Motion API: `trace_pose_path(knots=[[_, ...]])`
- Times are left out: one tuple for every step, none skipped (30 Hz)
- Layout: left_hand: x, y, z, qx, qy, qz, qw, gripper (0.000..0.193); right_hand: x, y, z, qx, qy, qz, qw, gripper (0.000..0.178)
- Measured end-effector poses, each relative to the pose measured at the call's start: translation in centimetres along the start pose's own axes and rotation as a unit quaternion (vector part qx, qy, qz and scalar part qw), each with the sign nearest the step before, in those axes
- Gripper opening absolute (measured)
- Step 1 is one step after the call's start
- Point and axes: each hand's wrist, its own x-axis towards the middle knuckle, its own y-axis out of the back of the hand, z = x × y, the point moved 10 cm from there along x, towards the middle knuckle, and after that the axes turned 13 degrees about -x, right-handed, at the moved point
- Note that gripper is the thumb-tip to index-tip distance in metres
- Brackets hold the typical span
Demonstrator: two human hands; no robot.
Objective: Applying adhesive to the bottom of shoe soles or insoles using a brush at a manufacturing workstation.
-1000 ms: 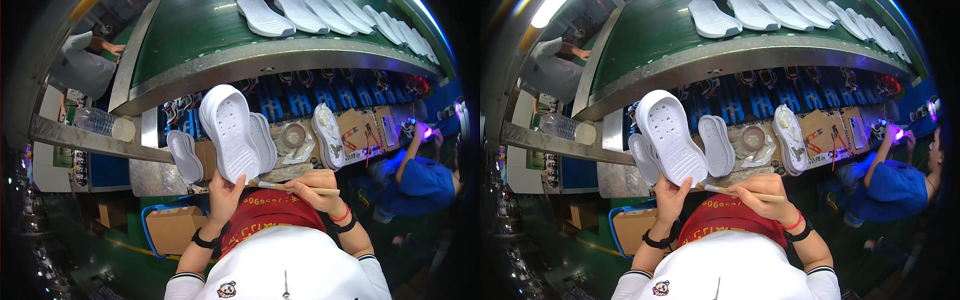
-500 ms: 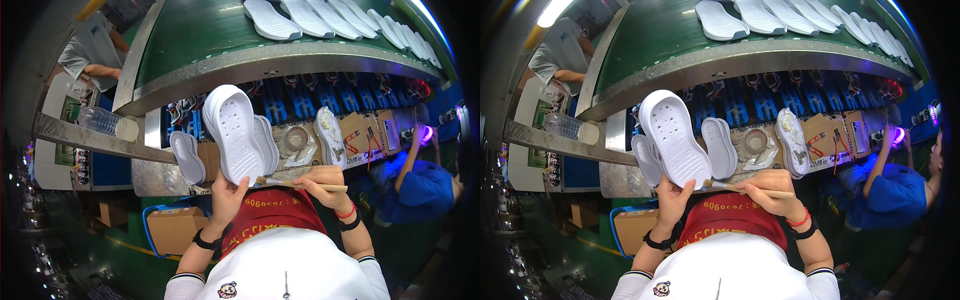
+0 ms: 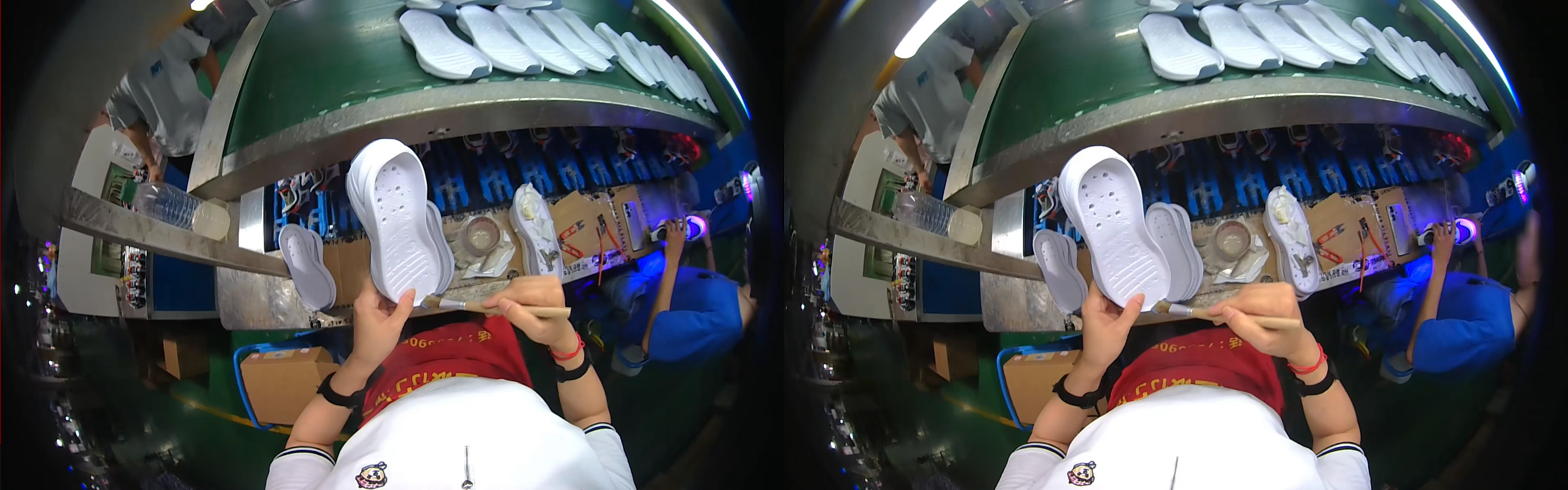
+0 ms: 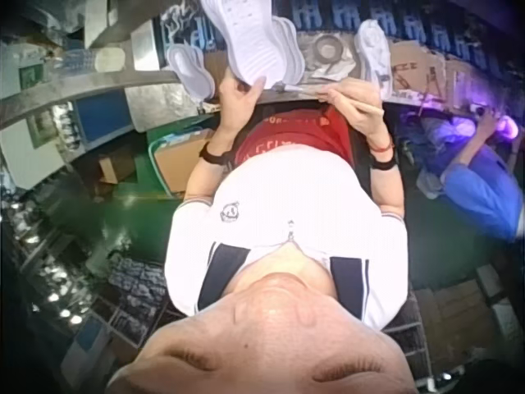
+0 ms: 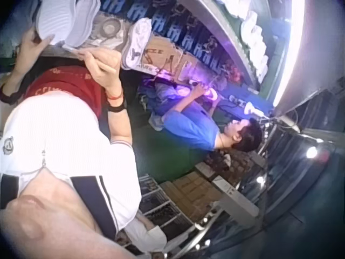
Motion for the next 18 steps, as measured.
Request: trace_pose_path(knots=[[0.6,-0.5,0.3,-0.002,-0.007,-0.005,1.0,0.039,-0.1,0.5,-0.1,-0.006,0.005,0.004,1.0,0.014],[1.3,-1.4,1.0,-0.02,-0.036,-0.017,0.999,0.043,-0.6,2.1,0.3,0.008,-0.023,0.051,0.998,0.015],[2.1,-2.1,1.8,-0.039,-0.066,-0.027,0.997,0.047,-1.3,3.6,0.8,0.023,-0.048,0.096,0.994,0.017],[3.4,-3.1,3.0,-0.027,-0.101,-0.051,0.993,0.053,-2.5,5.3,1.8,0.068,-0.097,0.165,0.979,0.021],[5.0,-4.0,3.5,-0.05,-0.075,-0.059,0.994,0.052,-3.9,6.8,2.8,0.094,-0.133,0.221,0.962,0.026],[6.7,-5.5,4.6,-0.074,-0.044,-0.072,0.994,0.05,-5.3,8.0,3.7,0.111,-0.169,0.263,0.943,0.027],[8.7,-6.3,5.2,-0.096,0.001,-0.047,0.994,0.049,-6.5,8.9,4.3,0.129,-0.204,0.304,0.922,0.028],[11.1,-7.1,6.1,-0.166,-0.016,-0.058,0.984,0.046,-6.6,9.0,4.1,0.131,-0.196,0.303,0.923,0.028],[13.5,-7.9,7.1,-0.199,-0.016,-0.073,0.977,0.041,-6.7,9.0,4.2,0.125,-0.202,0.298,0.924,0.028],[15.5,-8.8,8.5,-0.243,-0.012,-0.095,0.965,0.038,-6.7,8.9,4.4,0.12,-0.209,0.294,0.925,0.029],[17.7,-8.8,9.0,-0.29,-0.012,-0.096,0.952,0.036,-6.6,8.6,4.5,0.122,-0.202,0.292,0.927,0.029],[19.4,-8.3,9.1,-0.352,-0.003,-0.101,0.931,0.035,-6.4,8.0,4.4,0.119,-0.198,0.27,0.935,0.029],[20.4,-8.0,9.3,-0.412,0.008,-0.107,0.905,0.034,-6.2,7.4,4.5,0.115,-0.196,0.249,0.941,0.029],[20.4,-7.4,9.1,-0.429,0.023,-0.116,0.896,0.033,-6.3,6.7,4.8,0.114,-0.198,0.245,0.942,0.028],[19.9,-7.1,8.8,-0.429,0.024,-0.117,0.895,0.033,-6.4,6.4,5.4,0.113,-0.199,0.246,0.942,0.028],[18.3,-7.1,7.6,-0.41,0.061,-0.122,0.902,0.033,-6.7,5.7,6.3,0.109,-0.216,0.237,0.941,0.028],[16.5,-6.8,6.3,-0.39,0.097,-0.125,0.907,0.033,-6.8,4.9,7.2,0.107,-0.233,0.225,0.94,0.028],[14.3,-5.4,5.2,-0.321,0.095,-0.107,0.936,0.032,-7.0,4.1,8.2,0.13,-0.244,0.203,0.939,0.024]])
